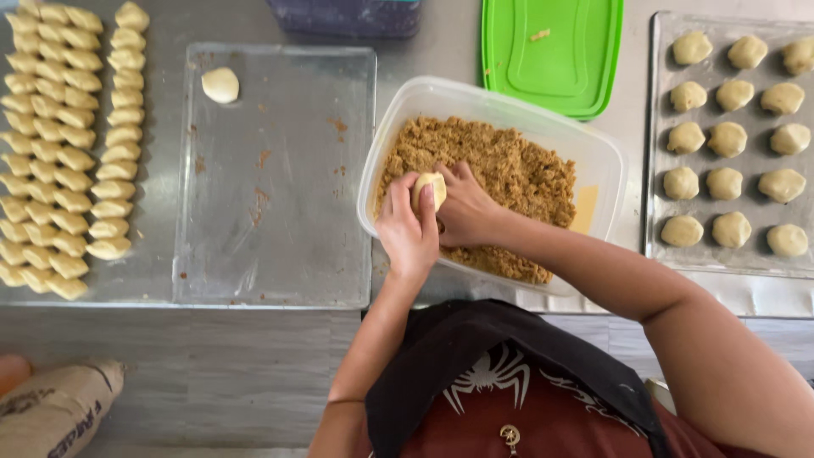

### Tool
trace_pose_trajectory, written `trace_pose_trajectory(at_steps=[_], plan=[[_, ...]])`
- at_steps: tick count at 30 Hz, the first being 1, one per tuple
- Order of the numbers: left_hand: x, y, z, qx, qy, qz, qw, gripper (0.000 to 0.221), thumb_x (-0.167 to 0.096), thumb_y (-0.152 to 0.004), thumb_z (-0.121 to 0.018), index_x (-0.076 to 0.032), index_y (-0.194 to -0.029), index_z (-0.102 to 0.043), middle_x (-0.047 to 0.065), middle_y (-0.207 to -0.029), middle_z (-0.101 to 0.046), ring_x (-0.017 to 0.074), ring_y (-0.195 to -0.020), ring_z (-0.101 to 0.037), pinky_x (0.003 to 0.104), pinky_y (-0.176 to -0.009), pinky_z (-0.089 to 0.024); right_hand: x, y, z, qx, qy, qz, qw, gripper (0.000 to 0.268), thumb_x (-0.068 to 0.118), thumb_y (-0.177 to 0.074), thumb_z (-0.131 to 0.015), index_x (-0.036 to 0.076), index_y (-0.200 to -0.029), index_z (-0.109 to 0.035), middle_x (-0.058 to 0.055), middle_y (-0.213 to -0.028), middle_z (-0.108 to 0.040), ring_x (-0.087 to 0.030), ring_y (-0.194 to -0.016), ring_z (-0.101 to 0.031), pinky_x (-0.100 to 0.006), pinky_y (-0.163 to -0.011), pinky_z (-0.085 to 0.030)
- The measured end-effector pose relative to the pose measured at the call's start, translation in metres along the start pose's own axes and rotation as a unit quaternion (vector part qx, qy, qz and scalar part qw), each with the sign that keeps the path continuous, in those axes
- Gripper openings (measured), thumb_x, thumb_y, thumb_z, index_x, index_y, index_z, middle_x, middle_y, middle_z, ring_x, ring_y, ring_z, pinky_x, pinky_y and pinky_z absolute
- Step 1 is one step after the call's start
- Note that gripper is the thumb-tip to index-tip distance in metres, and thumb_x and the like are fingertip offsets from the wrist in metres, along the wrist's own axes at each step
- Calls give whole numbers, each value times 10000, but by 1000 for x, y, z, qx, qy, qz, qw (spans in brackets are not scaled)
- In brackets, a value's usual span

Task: The person fills small pieces of dough with a mixture from a container by hand and places the formed pastries onto a metal baking tray.

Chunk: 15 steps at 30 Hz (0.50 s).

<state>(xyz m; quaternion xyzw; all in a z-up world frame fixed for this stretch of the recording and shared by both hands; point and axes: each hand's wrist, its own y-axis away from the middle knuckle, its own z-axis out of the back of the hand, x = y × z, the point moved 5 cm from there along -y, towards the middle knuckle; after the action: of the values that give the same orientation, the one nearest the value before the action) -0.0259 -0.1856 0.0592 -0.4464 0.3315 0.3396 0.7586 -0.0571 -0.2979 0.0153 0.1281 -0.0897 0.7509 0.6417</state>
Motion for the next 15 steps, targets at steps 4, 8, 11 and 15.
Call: trace_pose_trajectory(at_steps=[4,8,11,15], plan=[[4,-1,0,24,17,-2,1000,201,-157,-1052,-630,-7,-1184,-610,181,-1063,-695,387,-933,-702,460,-795,-557,-5,-1,-8,10,-7,1,1000,417,341,-705,-761,146,-1068,-694,-69,-1155,-630,-335,-1165,-464,-505,-931,-366],[7,-1,0,23,11,-15,1000,212,-159,-1038,-645,-3,-1177,-609,182,-1061,-690,384,-930,-703,458,-788,-561,-2,9,-7,-41,-25,29,998,433,316,-693,-760,127,-1074,-684,-90,-1178,-622,-332,-1176,-471,-503,-979,-371],[7,-2,1,31,19,-21,999,202,-151,-1034,-648,-4,-1170,-615,175,-1047,-692,374,-913,-707,455,-778,-564,0,9,-7,-38,-9,22,999,429,298,-690,-769,131,-1074,-680,-90,-1190,-624,-335,-1182,-474,-502,-985,-368],[8,-4,5,29,28,-32,999,193,-142,-1039,-644,-4,-1171,-615,184,-1061,-698,372,-918,-712,445,-775,-570,1,10,-8,-20,-13,-1,1000,445,280,-675,-779,156,-1094,-692,-106,-1152,-622,-346,-1152,-478,-509,-984,-362]])
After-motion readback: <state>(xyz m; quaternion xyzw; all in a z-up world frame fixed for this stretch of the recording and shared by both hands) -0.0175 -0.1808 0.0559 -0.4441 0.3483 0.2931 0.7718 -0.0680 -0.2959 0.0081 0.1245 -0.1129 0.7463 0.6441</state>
